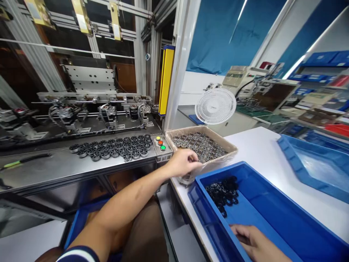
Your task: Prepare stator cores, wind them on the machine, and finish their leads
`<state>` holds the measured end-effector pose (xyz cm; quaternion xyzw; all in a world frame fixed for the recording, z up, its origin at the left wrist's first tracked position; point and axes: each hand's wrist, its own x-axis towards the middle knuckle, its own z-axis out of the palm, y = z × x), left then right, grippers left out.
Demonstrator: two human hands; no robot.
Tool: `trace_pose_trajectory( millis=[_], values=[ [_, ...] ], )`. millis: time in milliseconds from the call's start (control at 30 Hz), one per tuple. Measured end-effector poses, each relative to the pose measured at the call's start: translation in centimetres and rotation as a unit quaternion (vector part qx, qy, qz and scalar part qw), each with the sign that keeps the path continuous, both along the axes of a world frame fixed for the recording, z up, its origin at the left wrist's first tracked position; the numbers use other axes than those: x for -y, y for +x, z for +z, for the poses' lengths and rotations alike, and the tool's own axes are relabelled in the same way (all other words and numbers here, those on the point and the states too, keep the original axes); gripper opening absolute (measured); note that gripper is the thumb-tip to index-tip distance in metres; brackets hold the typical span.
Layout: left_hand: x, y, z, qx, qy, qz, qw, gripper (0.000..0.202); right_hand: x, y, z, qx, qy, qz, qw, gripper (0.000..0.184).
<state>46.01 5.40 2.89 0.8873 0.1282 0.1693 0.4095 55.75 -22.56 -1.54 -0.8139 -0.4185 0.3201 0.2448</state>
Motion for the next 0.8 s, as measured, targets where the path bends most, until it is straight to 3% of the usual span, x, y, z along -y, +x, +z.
trace_pose_trajectory(
  millis=[67,133,200,267,333,400,500,633,800],
  values=[
    [2.0,-5.1,-1.3,0.049,-0.078,-0.017,0.996,0.039,0.0,0.7,-0.2,-0.011,0.006,0.012,1.000,0.028],
    [3.8,-9.8,-2.8,0.079,-0.140,-0.034,0.986,0.050,0.0,1.3,-0.1,0.046,0.054,-0.006,0.997,0.026],
    [5.3,-13.5,-4.0,0.116,-0.216,-0.044,0.969,0.041,-0.1,0.7,0.7,0.145,0.136,-0.038,0.979,0.024],
    [6.3,-15.7,-4.8,0.163,-0.326,-0.040,0.930,0.036,-0.3,-1.4,2.2,0.223,0.219,-0.036,0.949,0.018],
    [7.1,-16.6,-5.0,0.174,-0.392,-0.031,0.903,0.035,-1.0,-4.7,3.8,0.258,0.284,0.022,0.923,0.008],
    [7.7,-16.8,-4.8,0.156,-0.409,-0.025,0.899,0.038,-1.9,-8.0,4.7,0.254,0.335,0.090,0.903,0.009],
    [8.6,-16.6,-4.3,0.147,-0.424,-0.034,0.893,0.046,-2.9,-11.4,4.3,0.240,0.407,0.142,0.870,0.016],
    [9.8,-16.3,-4.0,0.143,-0.440,-0.067,0.884,0.048,-2.7,-12.5,2.9,0.232,0.478,0.139,0.836,0.033],
    [10.9,-15.6,-4.2,0.131,-0.497,-0.088,0.853,0.054,-2.4,-12.1,2.6,0.235,0.482,0.156,0.829,0.041]
  ],
)
